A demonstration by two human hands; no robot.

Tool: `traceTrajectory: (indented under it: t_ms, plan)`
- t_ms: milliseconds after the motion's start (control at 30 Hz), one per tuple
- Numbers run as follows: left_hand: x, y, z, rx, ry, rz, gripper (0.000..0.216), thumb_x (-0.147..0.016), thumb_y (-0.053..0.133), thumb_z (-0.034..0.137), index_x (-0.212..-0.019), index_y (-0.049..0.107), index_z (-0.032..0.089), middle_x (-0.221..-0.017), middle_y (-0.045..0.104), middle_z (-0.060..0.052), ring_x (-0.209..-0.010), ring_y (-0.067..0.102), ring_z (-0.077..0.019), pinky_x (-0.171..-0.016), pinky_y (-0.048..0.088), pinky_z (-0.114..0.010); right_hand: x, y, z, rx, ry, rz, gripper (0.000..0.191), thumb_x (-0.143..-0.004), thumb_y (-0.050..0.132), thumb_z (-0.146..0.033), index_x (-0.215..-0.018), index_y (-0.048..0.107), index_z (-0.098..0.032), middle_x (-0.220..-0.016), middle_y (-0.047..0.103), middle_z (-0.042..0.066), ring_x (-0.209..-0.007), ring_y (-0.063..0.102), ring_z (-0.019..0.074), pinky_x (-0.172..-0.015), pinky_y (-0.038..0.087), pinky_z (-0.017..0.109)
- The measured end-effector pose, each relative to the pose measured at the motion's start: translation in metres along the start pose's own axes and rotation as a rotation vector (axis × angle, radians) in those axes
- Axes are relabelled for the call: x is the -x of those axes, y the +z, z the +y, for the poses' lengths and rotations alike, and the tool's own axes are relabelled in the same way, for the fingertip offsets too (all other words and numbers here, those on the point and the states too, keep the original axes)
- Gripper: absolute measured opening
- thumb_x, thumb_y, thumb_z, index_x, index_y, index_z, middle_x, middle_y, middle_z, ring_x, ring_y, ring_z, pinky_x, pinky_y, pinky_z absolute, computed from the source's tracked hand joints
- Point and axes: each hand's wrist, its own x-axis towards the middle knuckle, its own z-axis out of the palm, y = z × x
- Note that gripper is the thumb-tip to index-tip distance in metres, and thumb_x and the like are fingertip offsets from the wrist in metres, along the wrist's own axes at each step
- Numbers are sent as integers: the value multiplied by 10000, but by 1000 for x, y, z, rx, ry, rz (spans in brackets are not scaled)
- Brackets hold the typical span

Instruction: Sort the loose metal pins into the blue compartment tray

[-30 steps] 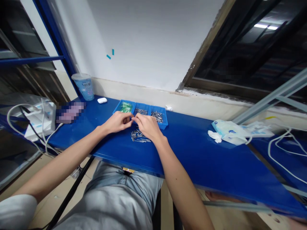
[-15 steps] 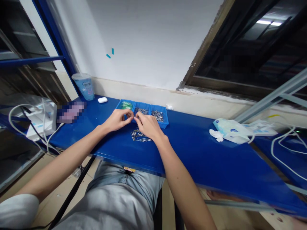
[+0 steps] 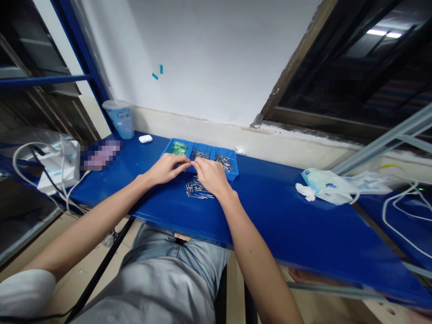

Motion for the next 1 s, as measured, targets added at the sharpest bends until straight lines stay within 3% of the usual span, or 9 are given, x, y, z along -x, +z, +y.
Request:
traceTrajectory:
  t_ms: [200,733,1000]
  plan:
    - [1,1,-1,-29,-38,4,254,-1057,521,297,-1064,742,172,-828,752,-36,-724,658,-159,-725,441,-285,-1,1,1,-73,-81,57,252,-1097,437,-270,-1022,673,-221,-1072,744,79,-927,683,229,-779,421,319]
    - [0,1,-3,-12,-90,69,240,-1043,569,332,-979,742,178,-722,706,-12,-650,607,-143,-691,439,-282,-3,-3,8,-76,-68,142,126,-1057,517,-238,-1012,635,-231,-1065,703,76,-895,654,219,-740,436,340]
    - [1,5,-6,-61,60,102,229,-1052,540,285,-1039,737,171,-968,779,-70,-830,685,-179,-774,485,-302,-1,3,5,-119,-69,107,239,-1090,461,-297,-914,607,-227,-957,699,63,-843,634,218,-732,396,331]
